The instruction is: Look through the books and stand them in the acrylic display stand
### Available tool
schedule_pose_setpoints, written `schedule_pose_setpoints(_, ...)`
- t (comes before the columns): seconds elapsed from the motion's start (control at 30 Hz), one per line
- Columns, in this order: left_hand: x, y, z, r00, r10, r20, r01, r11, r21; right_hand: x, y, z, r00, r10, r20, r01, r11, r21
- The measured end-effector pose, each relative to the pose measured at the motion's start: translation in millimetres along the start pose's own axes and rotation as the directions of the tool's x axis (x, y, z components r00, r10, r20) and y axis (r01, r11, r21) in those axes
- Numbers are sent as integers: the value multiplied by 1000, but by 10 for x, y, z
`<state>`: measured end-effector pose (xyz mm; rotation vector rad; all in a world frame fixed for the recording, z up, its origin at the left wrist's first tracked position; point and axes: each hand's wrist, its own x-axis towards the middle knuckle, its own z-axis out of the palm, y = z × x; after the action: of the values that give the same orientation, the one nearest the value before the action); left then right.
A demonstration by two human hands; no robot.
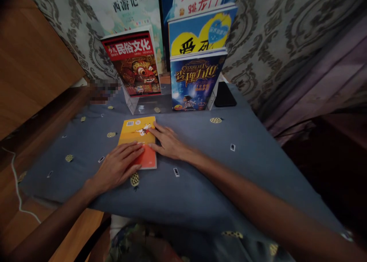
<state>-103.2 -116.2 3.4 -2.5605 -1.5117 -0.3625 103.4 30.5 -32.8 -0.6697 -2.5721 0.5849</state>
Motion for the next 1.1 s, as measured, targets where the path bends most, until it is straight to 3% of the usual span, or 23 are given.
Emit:
schedule_pose_setpoints(0.1,-8,-114,40,997,-68,31,71,992,-102,-23,-66,-6,999,20,34,-18,999,-50)
schedule_pose_setpoints(0.2,-5,-299,143,970,-243,34,245,958,-149,-33,-142,-12,997,50,63,-45,996,-82)
schedule_pose_setpoints(0.33,52,-537,248,840,-533,97,537,794,-286,-48,-176,17,998,51,45,-48,997,-60)
schedule_pose_setpoints(0.43,132,-637,253,795,-598,103,559,656,-507,-66,-129,70,997,78,26,-78,997,-3)
schedule_pose_setpoints(0.47,158,-657,245,776,-624,96,543,582,-606,-72,-105,87,996,85,14,-85,996,21)
schedule_pose_setpoints(0.53,201,-684,221,700,-703,123,493,352,-796,-83,-58,111,996,87,-7,-86,993,79)
schedule_pose_setpoints(0.63,234,-700,167,570,-768,294,397,-55,-916,-91,-3,121,995,96,0,-94,979,180)
schedule_pose_setpoints(0.7,248,-698,116,565,-709,422,360,-249,-899,-82,24,122,992,124,5,-121,958,258)
schedule_pose_setpoints(0.77,272,-686,41,607,-633,481,341,-339,-877,-53,46,123,984,175,-22,-155,918,366)
schedule_pose_setpoints(0.87,342,-648,-136,670,-617,413,280,-305,-910,43,52,83,953,299,-53,-206,764,612)
schedule_pose_setpoints(1.0,465,-595,-471,788,-599,143,121,-78,-990,229,-44,-165,965,259,31,-161,500,851)
schedule_pose_setpoints(1.03,485,-593,-551,814,-579,52,64,0,-998,267,-84,-255,972,235,-18,-104,495,862)
schedule_pose_setpoints(1.1,493,-608,-668,839,-527,-136,-49,176,-983,312,-163,-427,959,199,-203,46,596,801)
